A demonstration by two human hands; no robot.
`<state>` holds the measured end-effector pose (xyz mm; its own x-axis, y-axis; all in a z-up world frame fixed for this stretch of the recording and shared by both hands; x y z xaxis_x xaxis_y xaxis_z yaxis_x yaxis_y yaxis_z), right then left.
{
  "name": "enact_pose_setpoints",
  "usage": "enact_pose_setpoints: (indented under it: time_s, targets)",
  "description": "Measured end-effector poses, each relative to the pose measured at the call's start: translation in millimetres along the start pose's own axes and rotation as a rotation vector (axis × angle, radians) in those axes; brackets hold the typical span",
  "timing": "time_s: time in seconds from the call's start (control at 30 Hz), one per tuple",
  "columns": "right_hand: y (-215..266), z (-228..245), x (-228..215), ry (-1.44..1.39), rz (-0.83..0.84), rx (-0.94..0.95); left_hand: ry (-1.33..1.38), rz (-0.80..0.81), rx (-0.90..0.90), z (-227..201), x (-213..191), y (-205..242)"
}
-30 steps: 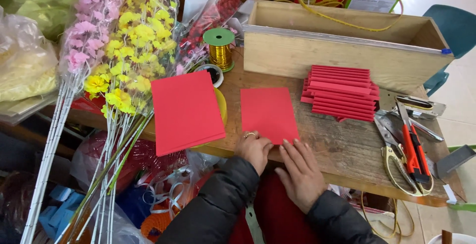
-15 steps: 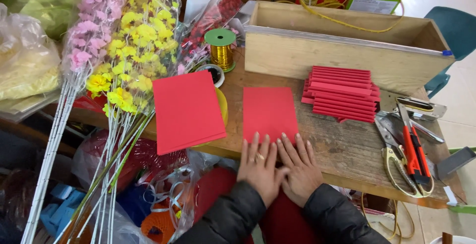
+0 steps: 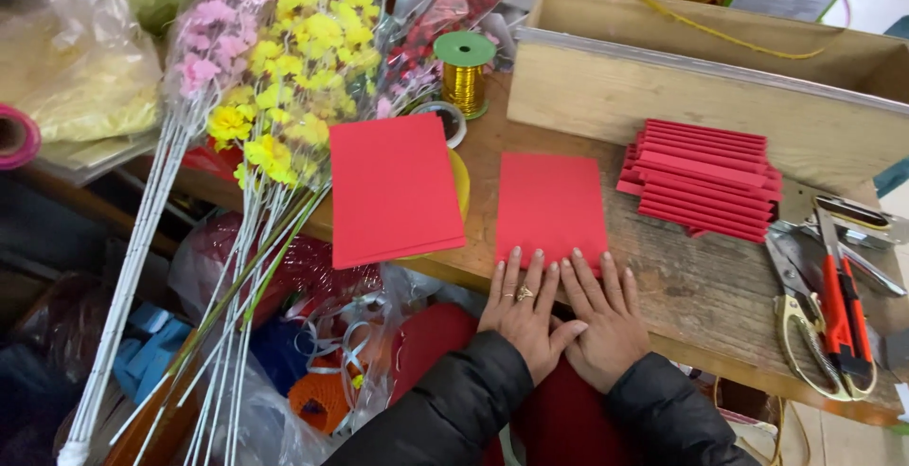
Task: Cutting red paper into strips using scissors and then folding them by hand.
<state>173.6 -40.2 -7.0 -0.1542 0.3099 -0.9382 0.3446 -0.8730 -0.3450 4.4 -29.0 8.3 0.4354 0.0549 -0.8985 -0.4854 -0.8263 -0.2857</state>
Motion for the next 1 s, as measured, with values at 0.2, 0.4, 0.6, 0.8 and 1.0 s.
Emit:
enact_pose_setpoints:
  time_s: [0.2, 0.4, 0.6, 0.8, 1.0]
  targets:
    - [1.9, -4.3, 3.9, 0.013, 0.077, 0.008, -0.026, -0.071, -0.006, -3.3, 1.3, 1.7]
    - [2.6, -5.6, 4.9, 0.007, 0.106, 0.051, -0.046, -0.039, -0.046, -5.3, 6.6, 2.3]
    - [4.6, -3.2, -0.2, -0.022, 0.114, 0.083, -0.042, -0.055, -0.041, -4.7, 7.6, 1.4]
    - [35.1, -10.8, -13.9, -0.068, -0.099, 0.195, -0.063, -0.121, -0.012, -4.1, 16.9, -0.5]
    - [46.1, -16.2, -15.7, -0.061, -0.036, 0.252, -0.186, -0.092, -0.019, -3.4, 18.9, -0.7]
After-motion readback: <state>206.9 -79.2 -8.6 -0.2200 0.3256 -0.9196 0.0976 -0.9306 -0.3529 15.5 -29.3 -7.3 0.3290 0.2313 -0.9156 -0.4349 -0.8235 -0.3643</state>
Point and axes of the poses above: each hand's wrist, its own y-axis away from the middle knuckle, its own x-axis out of the palm, z = x × y, the point moved 1 cm from there along -y, towards the middle knuckle, and after that the axes turned 5 degrees about z, right-handed, at the moved point
